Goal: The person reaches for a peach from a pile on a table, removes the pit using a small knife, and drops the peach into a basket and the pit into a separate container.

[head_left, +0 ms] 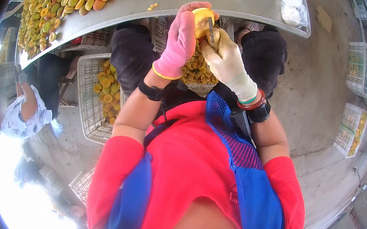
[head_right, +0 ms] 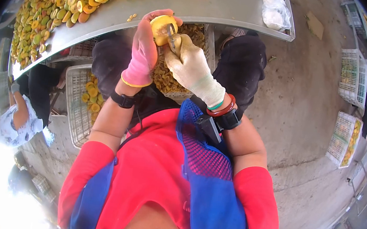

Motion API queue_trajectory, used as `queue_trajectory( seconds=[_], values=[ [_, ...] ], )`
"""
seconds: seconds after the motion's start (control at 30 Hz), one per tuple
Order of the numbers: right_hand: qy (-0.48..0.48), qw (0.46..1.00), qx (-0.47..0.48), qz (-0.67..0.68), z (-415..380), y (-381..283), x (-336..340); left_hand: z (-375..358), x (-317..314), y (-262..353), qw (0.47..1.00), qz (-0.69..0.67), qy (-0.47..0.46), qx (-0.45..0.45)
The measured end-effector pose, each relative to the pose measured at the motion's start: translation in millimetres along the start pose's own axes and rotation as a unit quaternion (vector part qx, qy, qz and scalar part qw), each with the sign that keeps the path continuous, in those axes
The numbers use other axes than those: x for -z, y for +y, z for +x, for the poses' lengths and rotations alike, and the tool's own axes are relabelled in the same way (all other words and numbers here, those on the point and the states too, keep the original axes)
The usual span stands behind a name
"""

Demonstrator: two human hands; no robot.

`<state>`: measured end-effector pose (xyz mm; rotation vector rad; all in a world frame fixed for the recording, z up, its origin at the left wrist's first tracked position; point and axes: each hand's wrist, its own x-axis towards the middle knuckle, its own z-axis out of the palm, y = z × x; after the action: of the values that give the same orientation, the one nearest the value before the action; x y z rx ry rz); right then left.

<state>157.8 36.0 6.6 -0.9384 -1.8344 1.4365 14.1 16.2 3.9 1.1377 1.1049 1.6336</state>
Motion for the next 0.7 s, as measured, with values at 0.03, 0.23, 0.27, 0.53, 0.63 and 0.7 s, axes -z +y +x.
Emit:
queue_trajectory(
  seconds=[0.03,0.23,0.27,0.53,0.63,0.7],
  values=[
    [0.007,1.000,0.011,0.014,-0.7,0.7,-2.1,-1.2,-2.9,0.8,1.000,-0.017,0.008,0.000],
    [-0.004,0.998,-0.019,0.064,-2.8,-3.0,-2.3,-5.3,-4.8,-2.2,0.998,-0.015,0.012,-0.056],
    [-0.012,0.998,-0.021,0.055,-2.9,-5.8,-1.4,-5.7,-4.2,-4.2,0.998,-0.003,0.012,-0.069],
    [-0.094,0.978,-0.100,0.156,-3.4,-8.9,-0.1,-8.0,3.6,-4.0,0.999,-0.014,0.021,-0.048],
    [-0.113,0.968,-0.142,0.173,-4.5,-22.3,2.6,-10.4,6.7,-1.4,0.999,-0.017,0.018,-0.033],
    [-0.072,0.995,-0.010,0.067,-5.1,-9.6,-2.2,-8.9,4.5,-4.0,0.998,-0.014,0.023,-0.057]
  ],
)
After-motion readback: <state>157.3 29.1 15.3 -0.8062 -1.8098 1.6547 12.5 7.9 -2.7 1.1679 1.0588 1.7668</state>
